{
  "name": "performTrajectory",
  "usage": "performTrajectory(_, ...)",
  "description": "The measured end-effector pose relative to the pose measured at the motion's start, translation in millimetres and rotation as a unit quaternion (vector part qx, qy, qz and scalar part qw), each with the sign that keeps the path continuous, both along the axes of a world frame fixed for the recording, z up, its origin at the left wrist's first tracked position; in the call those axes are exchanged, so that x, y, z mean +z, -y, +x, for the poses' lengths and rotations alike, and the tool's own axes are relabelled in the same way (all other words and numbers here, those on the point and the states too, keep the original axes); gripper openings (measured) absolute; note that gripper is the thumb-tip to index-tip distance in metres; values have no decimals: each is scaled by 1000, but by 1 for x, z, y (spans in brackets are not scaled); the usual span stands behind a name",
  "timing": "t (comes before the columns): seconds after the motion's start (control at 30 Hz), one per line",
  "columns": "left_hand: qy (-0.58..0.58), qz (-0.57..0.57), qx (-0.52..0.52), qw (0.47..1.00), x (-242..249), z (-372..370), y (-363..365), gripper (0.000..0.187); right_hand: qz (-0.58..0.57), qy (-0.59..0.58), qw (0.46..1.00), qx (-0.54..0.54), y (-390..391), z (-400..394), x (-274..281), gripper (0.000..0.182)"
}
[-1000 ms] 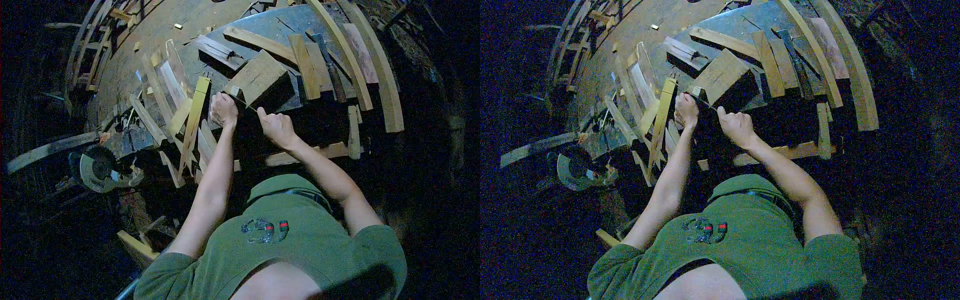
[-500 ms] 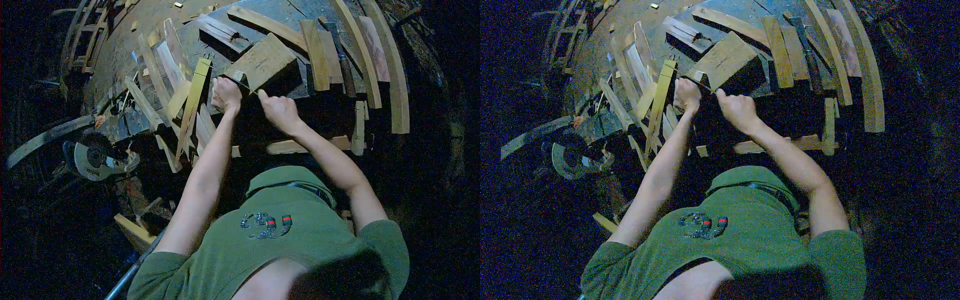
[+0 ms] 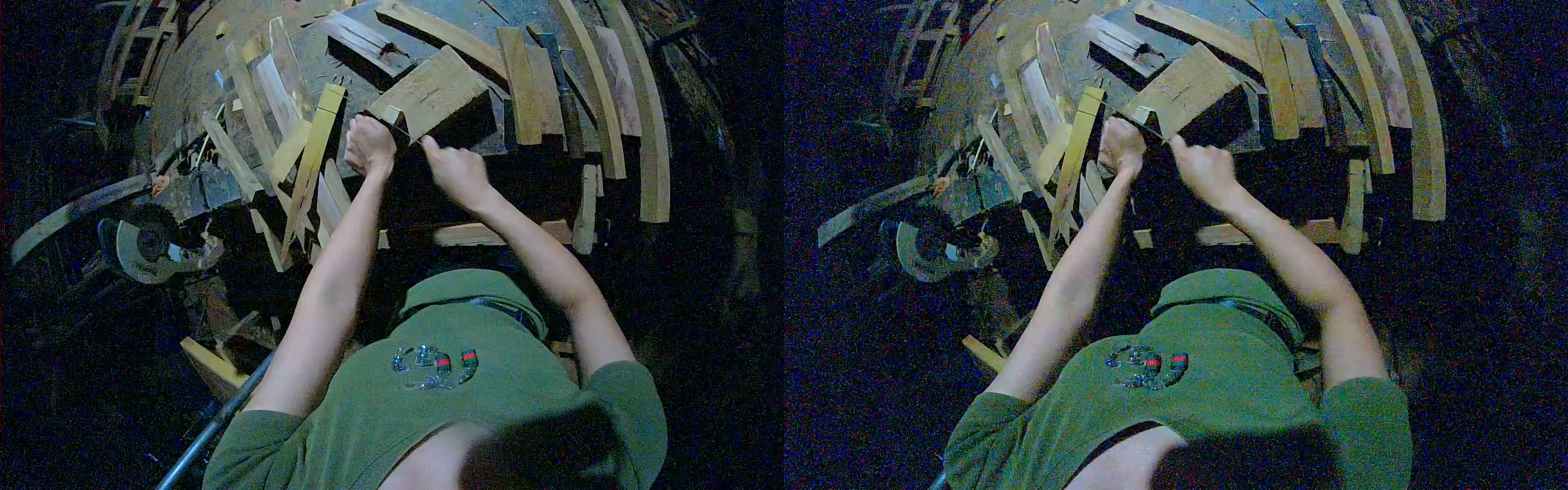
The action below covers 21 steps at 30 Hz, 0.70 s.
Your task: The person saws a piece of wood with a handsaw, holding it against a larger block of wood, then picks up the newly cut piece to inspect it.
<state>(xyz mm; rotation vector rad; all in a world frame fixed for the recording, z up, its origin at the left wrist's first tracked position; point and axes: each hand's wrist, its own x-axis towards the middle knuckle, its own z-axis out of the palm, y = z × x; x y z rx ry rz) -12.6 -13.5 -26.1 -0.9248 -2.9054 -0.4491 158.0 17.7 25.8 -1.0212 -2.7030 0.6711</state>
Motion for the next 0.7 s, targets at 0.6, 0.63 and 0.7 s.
performTrajectory(0.6,-27,-28,11,999,7,2,-2,27,9,-61,998,-32,-4,-35,-7,11)
performTrajectory(0.63,-21,-40,22,999,3,3,-2,28,13,-52,998,-30,-3,-30,-5,10)
performTrajectory(0.7,-11,-7,4,1000,0,1,-4,29,18,-41,999,-22,2,-13,0,10)
